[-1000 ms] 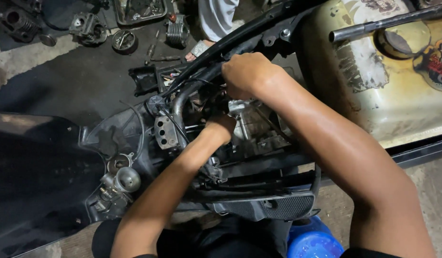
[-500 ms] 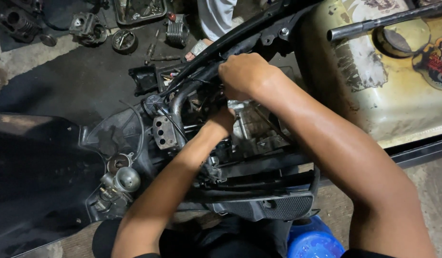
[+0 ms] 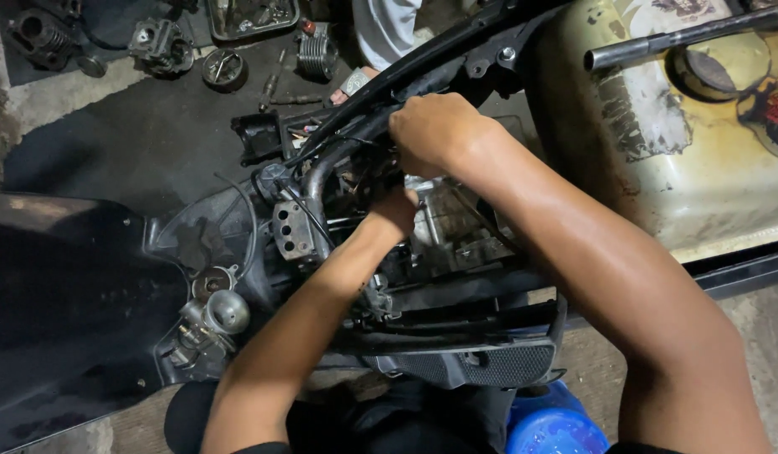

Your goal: Installing and cleaning a carburetor on a motorcycle engine.

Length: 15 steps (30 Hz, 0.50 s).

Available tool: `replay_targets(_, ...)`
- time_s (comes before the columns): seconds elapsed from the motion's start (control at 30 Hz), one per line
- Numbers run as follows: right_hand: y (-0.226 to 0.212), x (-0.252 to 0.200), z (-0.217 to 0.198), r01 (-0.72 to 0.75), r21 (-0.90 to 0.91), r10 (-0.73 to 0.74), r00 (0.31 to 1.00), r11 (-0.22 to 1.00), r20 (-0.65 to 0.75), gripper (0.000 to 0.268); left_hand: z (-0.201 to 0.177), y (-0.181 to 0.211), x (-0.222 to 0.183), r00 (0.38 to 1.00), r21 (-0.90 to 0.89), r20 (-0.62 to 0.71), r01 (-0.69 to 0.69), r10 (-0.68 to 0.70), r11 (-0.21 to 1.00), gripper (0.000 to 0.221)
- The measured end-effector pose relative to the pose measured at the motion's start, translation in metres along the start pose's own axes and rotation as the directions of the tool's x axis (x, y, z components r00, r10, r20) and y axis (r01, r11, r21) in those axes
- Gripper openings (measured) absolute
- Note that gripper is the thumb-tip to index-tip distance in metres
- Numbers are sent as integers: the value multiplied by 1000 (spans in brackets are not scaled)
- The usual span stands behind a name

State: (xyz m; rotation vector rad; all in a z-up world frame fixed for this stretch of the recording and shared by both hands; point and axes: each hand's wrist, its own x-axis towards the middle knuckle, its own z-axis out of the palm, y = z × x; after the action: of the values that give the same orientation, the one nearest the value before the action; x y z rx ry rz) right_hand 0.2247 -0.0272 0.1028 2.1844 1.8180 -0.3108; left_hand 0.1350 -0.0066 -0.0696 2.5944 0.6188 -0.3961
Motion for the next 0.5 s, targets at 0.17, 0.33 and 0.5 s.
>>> replay_targets(0.17,0,0,-1,-4,-2,4,1000,1000,-4,17,4,-2,5,1000,-12,10,28,-28,1000,38)
replay_targets(0.33,0,0,0,19,1,-19,999,1000,-31,15,11,-6,6,998,-25,23,62,-62,998,39)
replay_targets(0.5,0,0,1,25,-12,-25,999,1000,-29,15,16,-6,11,994,-37,41,99,-98,994,41)
